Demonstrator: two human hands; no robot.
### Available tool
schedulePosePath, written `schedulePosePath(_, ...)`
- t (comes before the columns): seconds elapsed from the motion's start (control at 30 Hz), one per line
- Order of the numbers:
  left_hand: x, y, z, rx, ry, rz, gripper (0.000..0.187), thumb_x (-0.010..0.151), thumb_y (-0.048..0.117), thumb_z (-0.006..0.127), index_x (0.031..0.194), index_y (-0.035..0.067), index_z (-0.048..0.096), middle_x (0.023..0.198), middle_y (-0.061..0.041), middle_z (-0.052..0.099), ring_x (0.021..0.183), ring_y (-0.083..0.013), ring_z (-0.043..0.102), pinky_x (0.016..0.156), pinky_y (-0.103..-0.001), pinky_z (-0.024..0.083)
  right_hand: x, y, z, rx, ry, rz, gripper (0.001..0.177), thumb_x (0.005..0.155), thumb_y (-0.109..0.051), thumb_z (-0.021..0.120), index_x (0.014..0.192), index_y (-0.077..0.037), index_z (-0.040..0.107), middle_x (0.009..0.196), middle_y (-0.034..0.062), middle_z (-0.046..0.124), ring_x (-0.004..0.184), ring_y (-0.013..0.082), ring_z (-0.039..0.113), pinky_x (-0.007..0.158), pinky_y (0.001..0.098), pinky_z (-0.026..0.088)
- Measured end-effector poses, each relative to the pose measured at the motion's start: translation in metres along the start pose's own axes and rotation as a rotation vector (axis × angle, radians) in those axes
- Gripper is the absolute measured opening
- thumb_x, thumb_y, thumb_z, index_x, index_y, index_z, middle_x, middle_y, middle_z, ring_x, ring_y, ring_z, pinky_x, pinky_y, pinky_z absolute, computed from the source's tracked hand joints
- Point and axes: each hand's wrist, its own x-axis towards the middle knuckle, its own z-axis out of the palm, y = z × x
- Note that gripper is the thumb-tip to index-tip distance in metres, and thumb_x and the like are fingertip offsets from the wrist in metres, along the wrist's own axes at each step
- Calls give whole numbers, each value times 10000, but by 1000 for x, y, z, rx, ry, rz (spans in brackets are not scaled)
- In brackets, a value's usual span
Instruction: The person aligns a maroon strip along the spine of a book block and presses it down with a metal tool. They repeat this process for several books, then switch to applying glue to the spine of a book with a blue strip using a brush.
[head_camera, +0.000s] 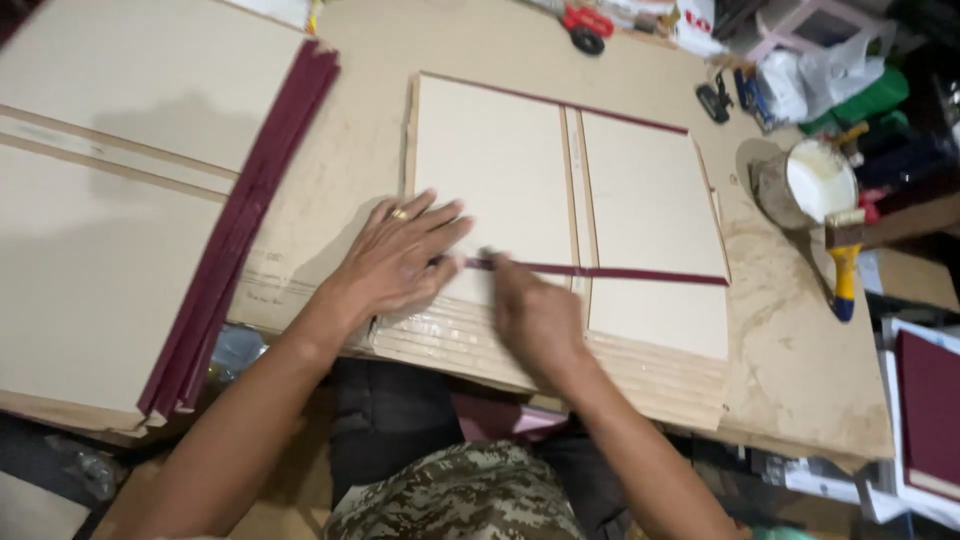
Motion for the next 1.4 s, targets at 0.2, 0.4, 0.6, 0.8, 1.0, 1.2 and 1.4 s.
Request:
schedulePosePath(0.2,-33,-18,-4,-121,14,-129,636,952,557,427,1557,363,443,1629,-132,395,1506,-479,282,1169,-729,137,11,2,-20,181,-127,315,418,1019,-307,488,1318,-115,708,950,194,782,893,444,736,784,598,536)
schedulePosePath(0.4,-31,-11,-13,-174,-17,-196,606,954,501,381,1558,455,404,1648,-68,375,1531,-436,249,1190,-726,40,17,-43,17,6,-95,-14,462,970,-233,470,1400,-131,605,850,166,755,688,414,738,570,587,574)
schedulePosePath(0.6,-34,-21,-5,-235,-31,-210,612,950,418,362,1560,423,415,1654,-52,371,1542,-428,230,1193,-721,16,19,-6,-16,11,-59,315,440,1006,-285,454,1324,-116,707,990,241,767,848,499,721,680,629,545)
schedulePosePath(0.8,-31,-22,-1,-261,-26,-225,685,925,377,365,1609,364,331,1665,-35,345,1548,-410,212,1194,-716,7,18,-78,10,136,-221,121,484,972,-285,414,1395,-140,599,924,213,757,785,474,739,670,622,575)
schedulePosePath(1.0,-27,-23,-3,-243,-68,-227,704,938,406,344,1634,321,284,1683,-35,307,1552,-414,189,1194,-710,-20,28,-24,0,44,-188,220,483,978,-166,411,1413,-87,605,901,264,748,809,526,725,678,661,546)
schedulePosePath(1.2,-29,-22,-1,-197,-12,-206,661,959,413,382,1604,277,349,1659,-70,352,1526,-444,239,1175,-739,31,16,-8,-19,-65,-151,376,417,1009,-206,439,1307,-52,687,936,222,768,847,449,751,761,587,576)
schedulePosePath(1.4,-27,-11,-6,-152,-14,-196,620,983,422,408,1571,226,410,1639,-85,390,1505,-463,280,1158,-772,77,10,-37,8,37,-171,100,515,938,-165,429,1432,-124,566,894,183,746,761,428,752,636,604,581)
